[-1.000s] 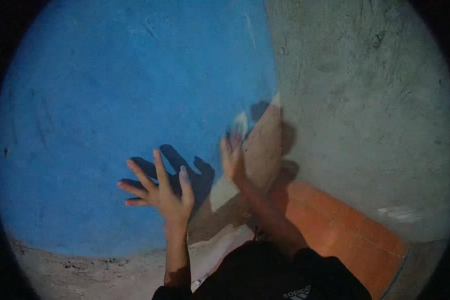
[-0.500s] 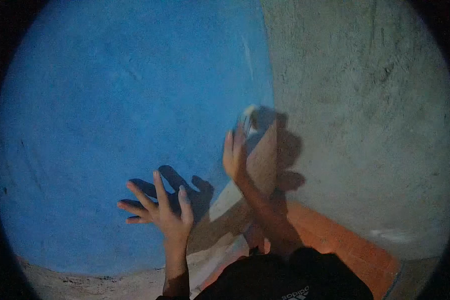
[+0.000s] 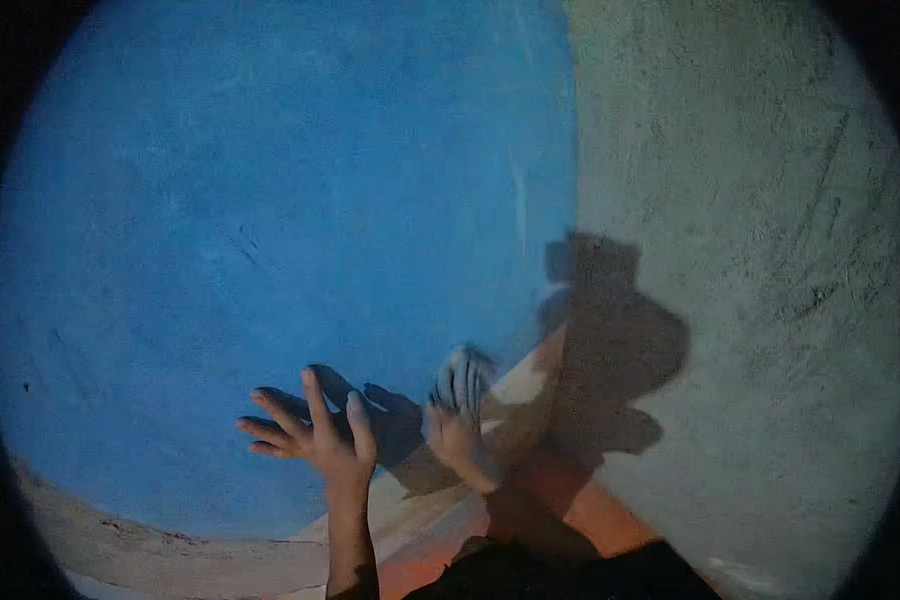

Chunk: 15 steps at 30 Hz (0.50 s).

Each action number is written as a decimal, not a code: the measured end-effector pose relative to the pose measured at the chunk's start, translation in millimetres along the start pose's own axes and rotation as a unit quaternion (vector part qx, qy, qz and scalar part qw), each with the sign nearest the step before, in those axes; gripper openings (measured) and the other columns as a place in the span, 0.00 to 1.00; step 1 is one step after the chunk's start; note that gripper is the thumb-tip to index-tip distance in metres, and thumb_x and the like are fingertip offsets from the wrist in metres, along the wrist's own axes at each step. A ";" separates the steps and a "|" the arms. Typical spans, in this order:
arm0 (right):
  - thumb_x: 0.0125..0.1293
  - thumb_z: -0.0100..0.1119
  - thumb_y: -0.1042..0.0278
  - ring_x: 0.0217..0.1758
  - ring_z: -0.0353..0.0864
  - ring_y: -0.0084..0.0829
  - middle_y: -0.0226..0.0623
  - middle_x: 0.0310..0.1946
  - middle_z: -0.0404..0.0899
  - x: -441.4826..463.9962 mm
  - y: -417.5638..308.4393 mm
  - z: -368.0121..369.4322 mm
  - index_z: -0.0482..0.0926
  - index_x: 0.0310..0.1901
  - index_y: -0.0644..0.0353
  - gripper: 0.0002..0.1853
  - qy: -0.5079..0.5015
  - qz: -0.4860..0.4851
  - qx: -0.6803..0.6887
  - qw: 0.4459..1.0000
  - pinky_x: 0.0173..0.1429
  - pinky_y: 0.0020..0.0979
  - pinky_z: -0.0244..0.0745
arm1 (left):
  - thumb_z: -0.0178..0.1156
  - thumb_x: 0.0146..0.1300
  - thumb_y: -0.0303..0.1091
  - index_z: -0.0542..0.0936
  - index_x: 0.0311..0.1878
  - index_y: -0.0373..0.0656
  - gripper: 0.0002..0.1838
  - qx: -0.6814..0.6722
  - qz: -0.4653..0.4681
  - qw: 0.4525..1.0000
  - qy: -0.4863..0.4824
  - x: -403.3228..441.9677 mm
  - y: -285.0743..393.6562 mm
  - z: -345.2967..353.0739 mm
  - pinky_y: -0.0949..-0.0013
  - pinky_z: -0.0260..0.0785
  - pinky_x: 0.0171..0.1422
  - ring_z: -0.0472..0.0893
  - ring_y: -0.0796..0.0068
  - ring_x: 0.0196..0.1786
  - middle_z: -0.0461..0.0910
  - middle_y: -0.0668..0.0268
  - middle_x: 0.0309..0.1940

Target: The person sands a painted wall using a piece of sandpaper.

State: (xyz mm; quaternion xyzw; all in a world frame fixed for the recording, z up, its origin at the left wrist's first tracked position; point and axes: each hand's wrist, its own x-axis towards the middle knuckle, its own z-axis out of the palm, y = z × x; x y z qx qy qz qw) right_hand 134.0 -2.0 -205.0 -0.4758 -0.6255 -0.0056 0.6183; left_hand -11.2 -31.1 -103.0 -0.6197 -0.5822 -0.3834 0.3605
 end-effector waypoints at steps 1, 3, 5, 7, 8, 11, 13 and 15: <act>0.76 0.45 0.59 0.80 0.42 0.66 0.61 0.78 0.46 6.9 1.0 1.2 0.64 0.73 0.59 0.28 0.001 0.005 0.005 1.000 0.77 0.68 0.39 | 0.55 0.68 0.54 0.71 0.73 0.54 0.32 0.004 0.003 1.000 -0.005 0.8 -1.3 1.0 0.29 0.02 0.69 0.20 0.34 0.79 0.37 0.46 0.81; 0.76 0.45 0.58 0.80 0.41 0.66 0.60 0.78 0.45 22.2 3.1 3.6 0.63 0.74 0.58 0.28 -0.001 0.014 0.021 1.000 0.76 0.68 0.39 | 0.56 0.68 0.53 0.71 0.73 0.54 0.31 0.009 0.009 1.000 -0.006 2.2 -6.6 -2.4 0.30 0.02 0.69 0.20 0.34 0.79 0.36 0.46 0.81; 0.76 0.46 0.57 0.80 0.41 0.67 0.61 0.77 0.47 109.2 -5.2 -14.9 0.64 0.73 0.59 0.28 0.031 -0.079 -0.003 0.996 0.77 0.67 0.38 | 0.57 0.67 0.52 0.72 0.72 0.54 0.31 0.006 0.014 1.000 -0.009 4.8 -5.2 -7.8 0.30 0.02 0.69 0.20 0.34 0.79 0.36 0.46 0.81; 0.76 0.46 0.56 0.80 0.41 0.67 0.61 0.77 0.48 156.1 -43.0 -17.8 0.63 0.74 0.59 0.28 0.040 -0.091 0.010 0.995 0.77 0.67 0.38 | 0.58 0.67 0.51 0.72 0.72 0.55 0.31 -0.035 -0.003 0.999 -0.025 11.0 -13.7 -17.2 0.30 0.01 0.69 0.20 0.34 0.79 0.36 0.46 0.81; 0.77 0.46 0.56 0.80 0.42 0.67 0.61 0.76 0.49 160.3 -52.1 -18.8 0.63 0.74 0.58 0.28 0.044 -0.093 0.016 0.995 0.77 0.66 0.37 | 0.58 0.66 0.50 0.72 0.72 0.55 0.31 -0.056 -0.010 0.998 -0.037 9.7 -13.3 -20.7 0.30 0.01 0.69 0.20 0.34 0.79 0.36 0.46 0.81; 0.77 0.46 0.56 0.80 0.41 0.68 0.61 0.76 0.49 59.1 -24.4 10.6 0.60 0.75 0.60 0.30 -0.057 -0.142 -0.030 0.988 0.77 0.66 0.36 | 0.58 0.66 0.50 0.73 0.72 0.56 0.30 -0.105 -0.006 0.993 -0.049 15.2 -10.3 -29.3 0.29 0.01 0.68 0.20 0.35 0.79 0.36 0.47 0.81; 0.77 0.45 0.56 0.80 0.41 0.68 0.60 0.77 0.49 35.0 -0.6 15.0 0.58 0.75 0.61 0.30 -0.056 -0.105 -0.046 0.992 0.78 0.66 0.36 | 0.58 0.66 0.50 0.72 0.72 0.58 0.31 -0.115 0.002 0.992 -0.060 15.1 -7.1 -32.5 0.28 0.02 0.68 0.21 0.35 0.79 0.36 0.47 0.81; 0.77 0.45 0.56 0.80 0.40 0.68 0.59 0.77 0.48 66.2 -3.1 -0.8 0.57 0.76 0.62 0.31 -0.032 -0.106 -0.050 0.993 0.77 0.66 0.37 | 0.58 0.67 0.49 0.71 0.73 0.58 0.31 -0.106 0.001 0.992 -0.067 13.6 -8.1 -36.8 0.26 0.05 0.69 0.22 0.34 0.79 0.36 0.47 0.81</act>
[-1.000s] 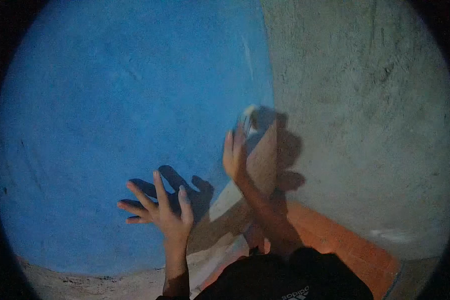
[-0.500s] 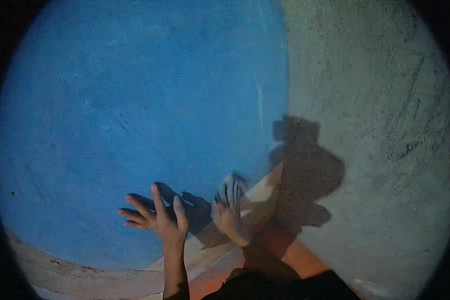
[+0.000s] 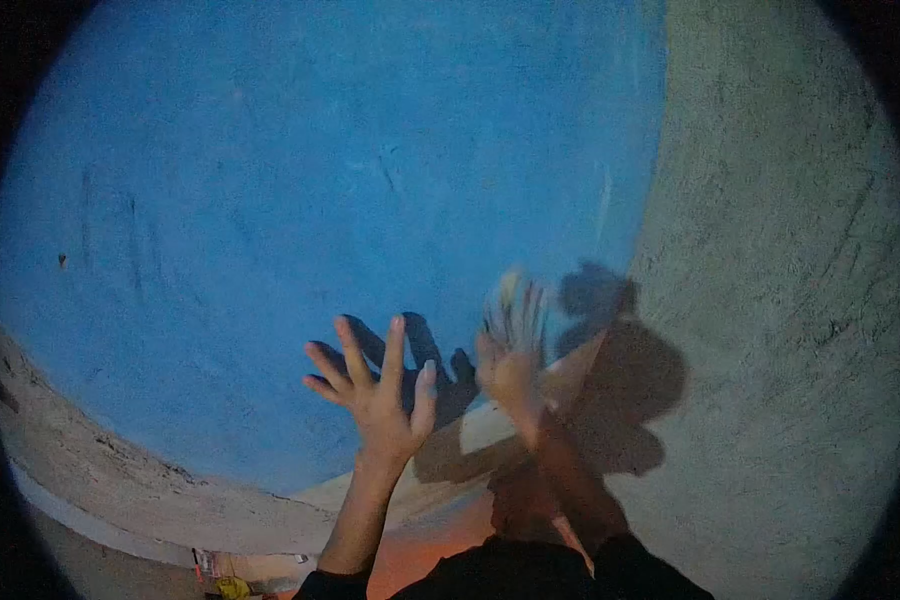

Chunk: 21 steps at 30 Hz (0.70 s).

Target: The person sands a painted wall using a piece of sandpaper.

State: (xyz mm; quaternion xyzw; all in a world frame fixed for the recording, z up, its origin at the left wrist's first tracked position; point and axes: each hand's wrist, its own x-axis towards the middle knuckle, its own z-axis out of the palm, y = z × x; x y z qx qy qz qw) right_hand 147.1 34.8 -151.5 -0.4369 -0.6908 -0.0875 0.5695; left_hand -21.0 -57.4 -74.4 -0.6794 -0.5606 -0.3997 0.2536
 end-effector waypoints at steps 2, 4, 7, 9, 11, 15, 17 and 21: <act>0.76 0.47 0.58 0.80 0.40 0.68 0.58 0.78 0.48 90.4 -13.4 -37.2 0.57 0.76 0.63 0.32 0.038 -0.028 0.026 0.999 0.77 0.67 0.37 | 0.58 0.67 0.49 0.70 0.74 0.58 0.31 -0.003 -0.002 1.000 -0.008 0.3 6.0 -3.4 0.25 0.09 0.70 0.23 0.34 0.80 0.36 0.48 0.82; 0.74 0.51 0.60 0.80 0.41 0.68 0.57 0.78 0.47 132.4 -27.1 -49.0 0.59 0.75 0.62 0.32 0.070 -0.050 0.075 0.993 0.77 0.67 0.38 | 0.58 0.66 0.48 0.68 0.75 0.57 0.33 -0.013 -0.004 1.000 -0.012 4.2 10.3 -10.4 0.24 0.14 0.72 0.25 0.34 0.80 0.36 0.48 0.82; 0.68 0.56 0.63 0.79 0.44 0.66 0.56 0.77 0.48 46.7 -31.0 -20.9 0.64 0.73 0.59 0.33 -0.065 -0.113 0.006 0.991 0.78 0.64 0.40 | 0.58 0.66 0.47 0.65 0.77 0.53 0.36 -0.077 0.053 0.995 -0.015 15.2 17.0 -18.1 0.27 0.18 0.74 0.28 0.33 0.80 0.36 0.47 0.81; 0.64 0.59 0.63 0.78 0.49 0.63 0.56 0.76 0.53 35.1 -37.7 -31.6 0.68 0.71 0.57 0.32 -0.116 -0.159 0.010 0.980 0.78 0.62 0.43 | 0.60 0.62 0.44 0.58 0.79 0.49 0.42 -0.072 0.100 0.990 -0.071 20.9 22.6 -30.2 0.29 0.28 0.76 0.34 0.33 0.80 0.40 0.48 0.81; 0.62 0.61 0.63 0.76 0.55 0.60 0.56 0.74 0.58 48.8 -34.8 -42.2 0.70 0.69 0.56 0.32 -0.184 -0.218 0.040 0.958 0.77 0.61 0.48 | 0.61 0.59 0.42 0.55 0.80 0.48 0.45 -0.102 0.126 0.975 -0.151 27.7 32.7 -45.1 0.28 0.33 0.76 0.38 0.32 0.80 0.43 0.48 0.81; 0.59 0.62 0.67 0.69 0.69 0.50 0.50 0.63 0.74 129.1 -28.8 -62.2 0.76 0.61 0.60 0.27 -0.210 -0.367 0.122 0.898 0.74 0.56 0.62 | 0.62 0.52 0.37 0.53 0.79 0.40 0.49 -0.172 0.119 0.961 -0.180 63.7 72.2 -71.1 0.39 0.40 0.80 0.46 0.43 0.81 0.45 0.49 0.80; 0.59 0.62 0.68 0.68 0.72 0.48 0.48 0.61 0.76 155.8 -21.6 -77.4 0.78 0.59 0.62 0.24 -0.228 -0.452 0.066 0.860 0.74 0.55 0.63 | 0.64 0.50 0.32 0.54 0.77 0.36 0.49 -0.120 0.090 0.982 -0.118 76.0 89.7 -65.4 0.45 0.49 0.80 0.54 0.44 0.79 0.51 0.47 0.77; 0.56 0.64 0.70 0.70 0.71 0.47 0.46 0.62 0.75 164.0 -2.3 -89.5 0.81 0.53 0.60 0.20 -0.182 -0.447 0.099 0.870 0.71 0.53 0.66 | 0.66 0.52 0.32 0.55 0.75 0.33 0.48 -0.083 0.011 0.996 -0.043 78.2 97.4 -38.8 0.45 0.56 0.76 0.59 0.40 0.75 0.55 0.42 0.72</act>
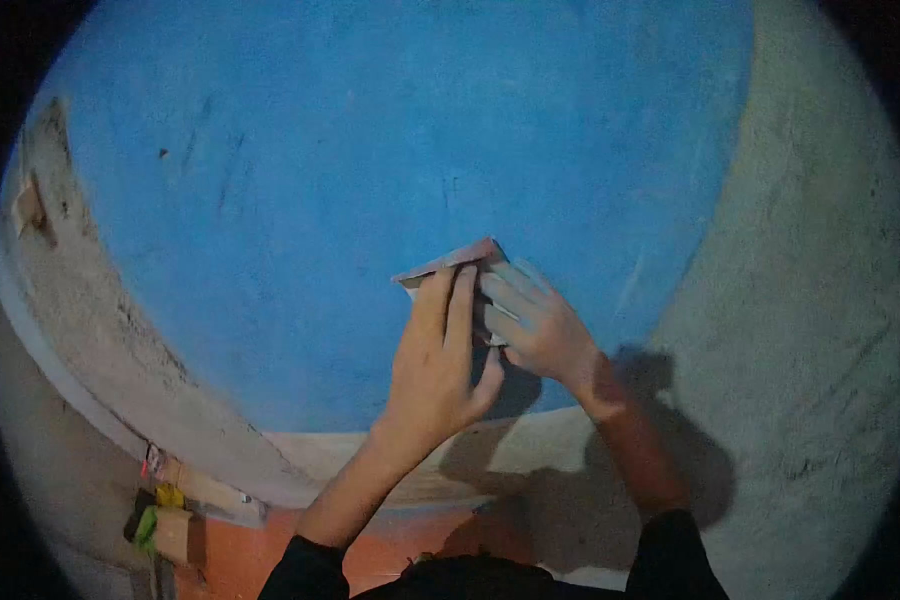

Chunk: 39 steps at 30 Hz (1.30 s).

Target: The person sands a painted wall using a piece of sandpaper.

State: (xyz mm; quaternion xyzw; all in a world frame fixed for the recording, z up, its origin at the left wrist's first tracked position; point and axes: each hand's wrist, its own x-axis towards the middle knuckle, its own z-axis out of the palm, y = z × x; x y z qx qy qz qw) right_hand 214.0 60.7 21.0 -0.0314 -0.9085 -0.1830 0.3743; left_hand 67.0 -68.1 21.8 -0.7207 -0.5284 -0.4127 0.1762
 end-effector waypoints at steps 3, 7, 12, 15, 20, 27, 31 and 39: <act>0.55 0.65 0.71 0.70 0.72 0.46 0.44 0.65 0.74 -23.5 5.2 -4.6 0.81 0.54 0.58 0.22 0.052 0.024 -0.053 0.997 0.69 0.51 0.68 | 0.68 0.53 0.33 0.54 0.75 0.32 0.48 0.068 -0.022 0.997 0.042 0.1 3.2 22.0 0.44 0.57 0.75 0.58 0.37 0.73 0.55 0.40 0.70; 0.56 0.62 0.72 0.70 0.72 0.44 0.42 0.67 0.73 -39.9 18.3 8.3 0.80 0.57 0.57 0.23 0.094 0.026 -0.015 0.995 0.67 0.50 0.70 | 0.70 0.52 0.34 0.54 0.74 0.30 0.49 0.158 -0.077 0.982 0.070 8.8 14.1 39.0 0.40 0.52 0.75 0.55 0.36 0.74 0.54 0.38 0.69; 0.60 0.54 0.73 0.66 0.76 0.41 0.41 0.64 0.76 -43.4 29.3 16.5 0.79 0.58 0.59 0.22 0.170 0.015 -0.011 0.985 0.65 0.48 0.72 | 0.70 0.53 0.35 0.51 0.76 0.30 0.52 0.218 -0.039 0.964 0.146 9.1 1.8 74.4 0.32 0.44 0.75 0.51 0.32 0.75 0.50 0.35 0.71; 0.62 0.52 0.72 0.65 0.78 0.40 0.41 0.62 0.78 -44.3 31.0 20.3 0.77 0.60 0.61 0.23 0.199 0.010 -0.048 0.979 0.65 0.46 0.72 | 0.68 0.54 0.33 0.50 0.76 0.30 0.51 0.244 -0.020 0.954 0.173 14.5 -9.6 81.6 0.29 0.41 0.75 0.46 0.29 0.76 0.45 0.33 0.74; 0.63 0.51 0.72 0.65 0.78 0.41 0.44 0.61 0.78 -45.4 30.4 28.5 0.76 0.60 0.64 0.23 0.230 0.031 -0.048 0.972 0.65 0.46 0.72 | 0.62 0.55 0.29 0.51 0.77 0.30 0.47 0.238 -0.017 0.941 0.239 51.1 -17.7 56.0 0.27 0.38 0.75 0.44 0.26 0.77 0.43 0.32 0.76; 0.67 0.50 0.69 0.65 0.77 0.46 0.46 0.59 0.79 -51.1 36.1 34.2 0.77 0.59 0.64 0.20 0.253 0.020 -0.059 0.966 0.66 0.48 0.70 | 0.57 0.53 0.25 0.54 0.75 0.26 0.44 0.255 -0.090 0.936 0.225 26.6 -41.2 64.7 0.26 0.39 0.75 0.50 0.25 0.76 0.50 0.34 0.76; 0.68 0.49 0.69 0.66 0.76 0.48 0.47 0.59 0.79 -50.9 33.3 36.7 0.78 0.58 0.64 0.19 0.260 0.043 -0.035 0.964 0.68 0.49 0.68 | 0.55 0.54 0.25 0.55 0.74 0.23 0.42 0.240 -0.089 0.951 0.173 -13.1 -40.4 88.9 0.29 0.37 0.77 0.50 0.24 0.75 0.51 0.33 0.75; 0.68 0.51 0.71 0.69 0.72 0.50 0.47 0.61 0.78 -37.8 22.8 34.6 0.77 0.60 0.64 0.20 0.241 0.090 -0.039 0.965 0.71 0.52 0.63 | 0.51 0.54 0.23 0.51 0.76 0.26 0.43 0.204 -0.132 0.948 0.208 -34.8 -59.8 82.8 0.35 0.31 0.80 0.44 0.26 0.77 0.45 0.33 0.76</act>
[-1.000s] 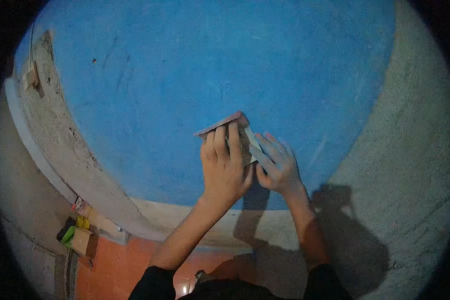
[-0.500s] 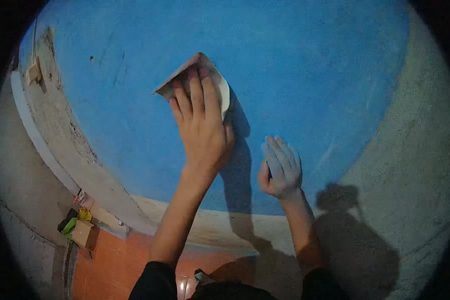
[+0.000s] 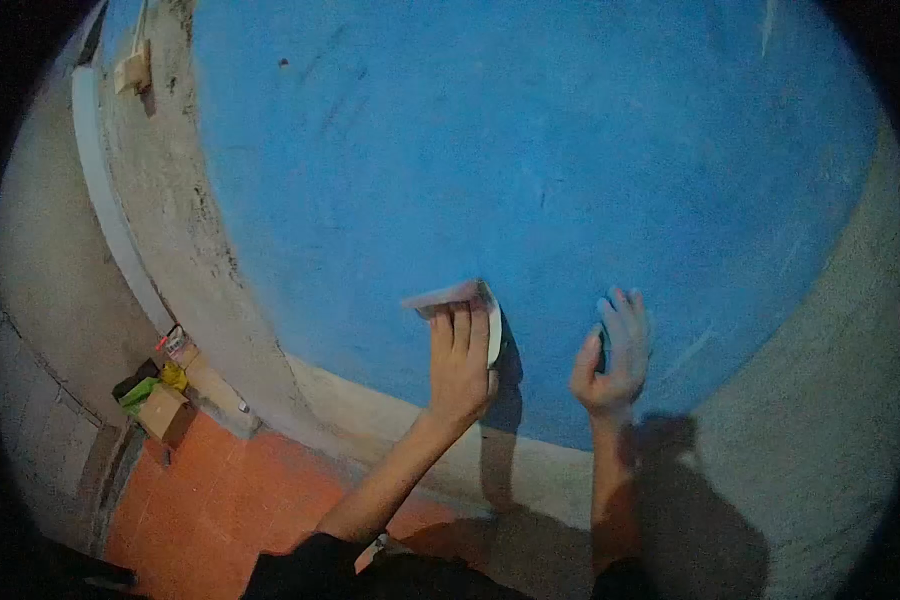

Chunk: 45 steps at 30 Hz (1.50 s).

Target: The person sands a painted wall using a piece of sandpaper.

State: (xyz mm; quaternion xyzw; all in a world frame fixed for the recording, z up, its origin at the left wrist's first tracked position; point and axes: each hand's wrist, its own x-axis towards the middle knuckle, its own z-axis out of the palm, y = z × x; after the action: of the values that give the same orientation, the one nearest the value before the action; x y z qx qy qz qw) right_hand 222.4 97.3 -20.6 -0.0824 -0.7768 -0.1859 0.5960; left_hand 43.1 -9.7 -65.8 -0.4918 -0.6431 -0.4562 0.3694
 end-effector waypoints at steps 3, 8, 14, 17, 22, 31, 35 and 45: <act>0.68 0.50 0.71 0.71 0.70 0.51 0.49 0.62 0.76 -2.7 4.1 5.2 0.76 0.61 0.64 0.20 -0.004 -0.027 0.011 1.000 0.72 0.53 0.61 | 0.50 0.56 0.23 0.54 0.76 0.27 0.41 0.013 0.008 1.000 0.015 67.9 -33.8 -26.0 0.31 0.32 0.79 0.44 0.26 0.77 0.47 0.31 0.75; 0.69 0.50 0.70 0.73 0.66 0.53 0.51 0.65 0.73 1.2 -5.1 7.4 0.75 0.62 0.64 0.21 0.004 -0.010 0.009 1.000 0.77 0.55 0.55 | 0.50 0.57 0.23 0.52 0.74 0.21 0.39 0.006 -0.051 0.999 0.011 31.0 -29.3 -25.8 0.27 0.31 0.77 0.43 0.24 0.77 0.48 0.29 0.74; 0.69 0.53 0.65 0.77 0.60 0.52 0.48 0.69 0.68 17.5 -37.3 23.3 0.74 0.65 0.59 0.23 -0.062 0.001 -0.021 0.998 0.77 0.62 0.47 | 0.47 0.53 0.24 0.48 0.73 0.17 0.43 -0.040 0.023 0.996 0.083 107.7 -64.2 -63.6 0.31 0.25 0.78 0.39 0.21 0.77 0.45 0.27 0.74; 0.68 0.54 0.63 0.78 0.58 0.52 0.46 0.71 0.66 26.7 -57.3 34.9 0.74 0.66 0.57 0.24 -0.095 0.000 -0.001 0.995 0.77 0.63 0.45 | 0.46 0.53 0.22 0.47 0.73 0.16 0.43 -0.022 -0.021 0.996 0.078 60.8 -57.9 -39.1 0.29 0.25 0.77 0.40 0.20 0.76 0.46 0.25 0.73; 0.67 0.55 0.62 0.79 0.56 0.52 0.46 0.72 0.65 33.3 -67.1 49.2 0.75 0.66 0.56 0.25 -0.105 -0.010 -0.020 0.994 0.77 0.64 0.42 | 0.47 0.55 0.23 0.55 0.71 0.18 0.37 -0.005 -0.024 1.000 0.009 31.4 -56.8 -44.4 0.30 0.32 0.77 0.44 0.19 0.75 0.50 0.25 0.71; 0.67 0.55 0.62 0.79 0.56 0.54 0.48 0.73 0.64 44.3 -105.0 84.9 0.75 0.66 0.57 0.25 -0.093 0.030 -0.047 0.994 0.76 0.69 0.39 | 0.53 0.52 0.24 0.53 0.75 0.26 0.44 0.016 -0.036 0.999 -0.027 8.1 -105.4 -51.4 0.28 0.32 0.77 0.45 0.23 0.75 0.47 0.34 0.75; 0.67 0.55 0.62 0.79 0.54 0.55 0.49 0.73 0.64 48.3 -124.4 100.5 0.75 0.65 0.56 0.25 -0.078 0.047 -0.036 0.995 0.76 0.70 0.38 | 0.49 0.60 0.28 0.53 0.74 0.22 0.38 0.016 -0.069 0.997 0.032 52.1 -144.4 -72.1 0.33 0.30 0.79 0.43 0.23 0.76 0.48 0.31 0.75; 0.66 0.55 0.62 0.81 0.50 0.54 0.50 0.74 0.62 54.3 -169.7 138.9 0.75 0.66 0.56 0.26 -0.089 0.049 -0.039 0.994 0.76 0.70 0.34 | 0.51 0.51 0.25 0.53 0.73 0.21 0.43 0.044 -0.070 0.991 0.106 97.1 -238.2 -114.7 0.33 0.33 0.79 0.45 0.21 0.75 0.50 0.31 0.74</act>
State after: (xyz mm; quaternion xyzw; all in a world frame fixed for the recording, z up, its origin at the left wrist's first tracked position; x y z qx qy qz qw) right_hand 23.7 -9.7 -31.7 -0.1597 -0.8139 -0.1780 0.5295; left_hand -208.5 -113.8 6.3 -0.3775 -0.6524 -0.5019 0.4242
